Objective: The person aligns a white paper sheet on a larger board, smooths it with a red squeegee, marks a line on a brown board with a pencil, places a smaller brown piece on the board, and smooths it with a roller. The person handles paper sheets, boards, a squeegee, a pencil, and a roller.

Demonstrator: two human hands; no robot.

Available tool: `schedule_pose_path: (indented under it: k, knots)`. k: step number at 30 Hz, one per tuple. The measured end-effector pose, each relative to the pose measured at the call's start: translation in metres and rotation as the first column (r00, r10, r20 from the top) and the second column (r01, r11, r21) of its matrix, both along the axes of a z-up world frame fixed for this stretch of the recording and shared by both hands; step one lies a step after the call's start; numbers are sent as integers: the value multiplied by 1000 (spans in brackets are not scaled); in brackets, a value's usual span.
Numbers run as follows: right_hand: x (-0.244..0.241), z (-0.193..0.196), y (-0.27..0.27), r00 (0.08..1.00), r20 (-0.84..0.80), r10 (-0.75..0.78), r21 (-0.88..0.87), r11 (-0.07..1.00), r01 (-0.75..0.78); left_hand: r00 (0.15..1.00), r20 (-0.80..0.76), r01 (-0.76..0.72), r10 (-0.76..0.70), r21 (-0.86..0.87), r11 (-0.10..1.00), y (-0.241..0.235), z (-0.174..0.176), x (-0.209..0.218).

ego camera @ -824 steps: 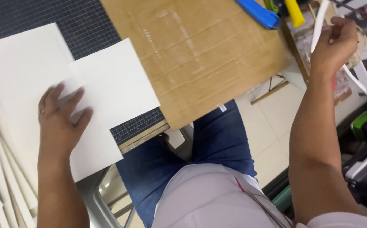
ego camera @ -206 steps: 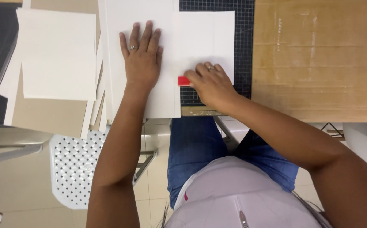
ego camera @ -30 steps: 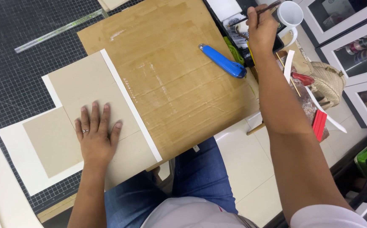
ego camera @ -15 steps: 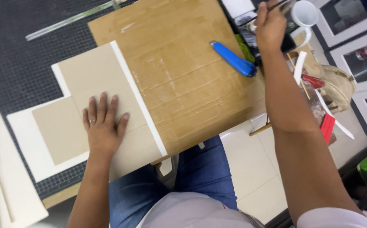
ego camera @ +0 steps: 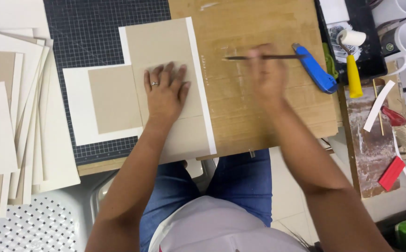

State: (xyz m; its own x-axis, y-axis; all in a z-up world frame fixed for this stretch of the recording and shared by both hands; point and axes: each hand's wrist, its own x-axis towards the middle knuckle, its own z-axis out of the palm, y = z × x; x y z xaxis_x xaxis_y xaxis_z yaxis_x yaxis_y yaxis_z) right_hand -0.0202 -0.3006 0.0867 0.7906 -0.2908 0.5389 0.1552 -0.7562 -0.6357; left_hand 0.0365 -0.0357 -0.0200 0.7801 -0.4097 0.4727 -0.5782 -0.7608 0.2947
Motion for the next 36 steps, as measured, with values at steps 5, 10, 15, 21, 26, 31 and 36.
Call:
schedule_pose_path:
  k: [5, 10, 15, 21, 26, 31, 36]
  knots:
    - [41, -22, 70, 937, 106, 332, -234, 925, -301, 994, 111, -12, 18, -53, 999, -1, 4, -3]
    - [52, -34, 80, 944, 84, 318, -352, 896, -270, 998, 57, -11, 15, -70, 997, -1, 0, -2]
    - [57, -35, 73, 961, -65, 270, -360, 892, -275, 1000, -26, -3, 1, -80, 997, -1, -10, -2]
    - [57, -34, 74, 948, -34, 317, -380, 873, -306, 999, -54, 3, -7, -77, 997, -2, -8, -1]
    - [59, -26, 77, 942, 6, 336, -341, 886, -314, 999, -52, 9, -13, -70, 997, -1, -6, 0]
    - [18, -31, 81, 941, -75, 331, -328, 883, -336, 999, -51, 4, -7, -60, 998, -2, -10, -1]
    - [-29, -28, 81, 917, -49, 395, -329, 861, -388, 998, -60, 17, -20, -62, 998, -3, -11, 1]
